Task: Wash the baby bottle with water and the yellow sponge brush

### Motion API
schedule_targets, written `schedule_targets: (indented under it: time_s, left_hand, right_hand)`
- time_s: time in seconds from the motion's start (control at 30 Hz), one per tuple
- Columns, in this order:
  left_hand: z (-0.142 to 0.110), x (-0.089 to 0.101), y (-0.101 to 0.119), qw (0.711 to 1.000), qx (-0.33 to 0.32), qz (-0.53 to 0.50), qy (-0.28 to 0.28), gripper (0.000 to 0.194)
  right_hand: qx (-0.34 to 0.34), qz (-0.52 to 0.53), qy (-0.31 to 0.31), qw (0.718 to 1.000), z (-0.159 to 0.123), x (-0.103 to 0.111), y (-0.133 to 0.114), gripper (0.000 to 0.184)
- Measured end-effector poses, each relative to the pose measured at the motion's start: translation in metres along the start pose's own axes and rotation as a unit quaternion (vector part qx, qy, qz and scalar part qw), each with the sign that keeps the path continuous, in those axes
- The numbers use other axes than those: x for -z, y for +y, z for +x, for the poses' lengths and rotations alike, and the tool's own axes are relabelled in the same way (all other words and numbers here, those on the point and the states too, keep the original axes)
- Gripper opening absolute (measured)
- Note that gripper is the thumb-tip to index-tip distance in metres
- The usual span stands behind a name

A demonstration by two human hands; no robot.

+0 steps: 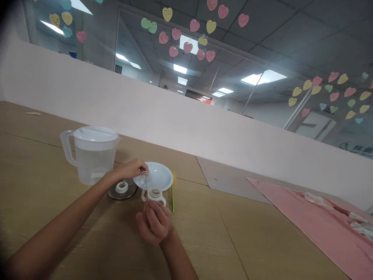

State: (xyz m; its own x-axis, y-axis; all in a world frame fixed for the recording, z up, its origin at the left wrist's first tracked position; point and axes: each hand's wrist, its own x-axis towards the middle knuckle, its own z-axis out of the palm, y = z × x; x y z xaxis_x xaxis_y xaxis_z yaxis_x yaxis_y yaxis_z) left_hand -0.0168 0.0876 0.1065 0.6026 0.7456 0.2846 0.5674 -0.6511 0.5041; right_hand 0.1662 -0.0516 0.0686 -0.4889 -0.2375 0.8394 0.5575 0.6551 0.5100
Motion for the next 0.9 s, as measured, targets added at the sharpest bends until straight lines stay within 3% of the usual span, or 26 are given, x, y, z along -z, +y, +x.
schedule_targets:
  time_s: [0.17,0.33,0.5,0.7,0.9]
  left_hand:
    - [-0.001,0.0,0.0,1.0,-0.002,-0.001,-0.01,0.033]
    - [-0.001,0.0,0.0,1.0,-0.011,0.002,-0.009,0.033]
    - [0.001,-0.002,-0.003,1.0,-0.013,0.001,-0.013,0.034]
    - [0.002,-0.004,-0.006,1.0,-0.014,0.015,-0.015,0.034]
    - [0.001,-0.003,-0.005,1.0,-0.011,0.016,-0.011,0.032]
  right_hand:
    - [-0.018,-0.006,0.05,0.999,0.007,-0.001,0.003,0.01]
    - [-0.03,-0.003,0.052,0.998,0.006,-0.001,0.004,0.011]
    - [-0.015,0.036,0.016,0.999,-0.001,0.0,0.0,0.012]
    - [0.005,0.023,-0.006,1.0,-0.013,0.0,0.0,0.019]
    - [0.001,0.007,-0.026,1.0,-0.015,0.001,0.001,0.014]
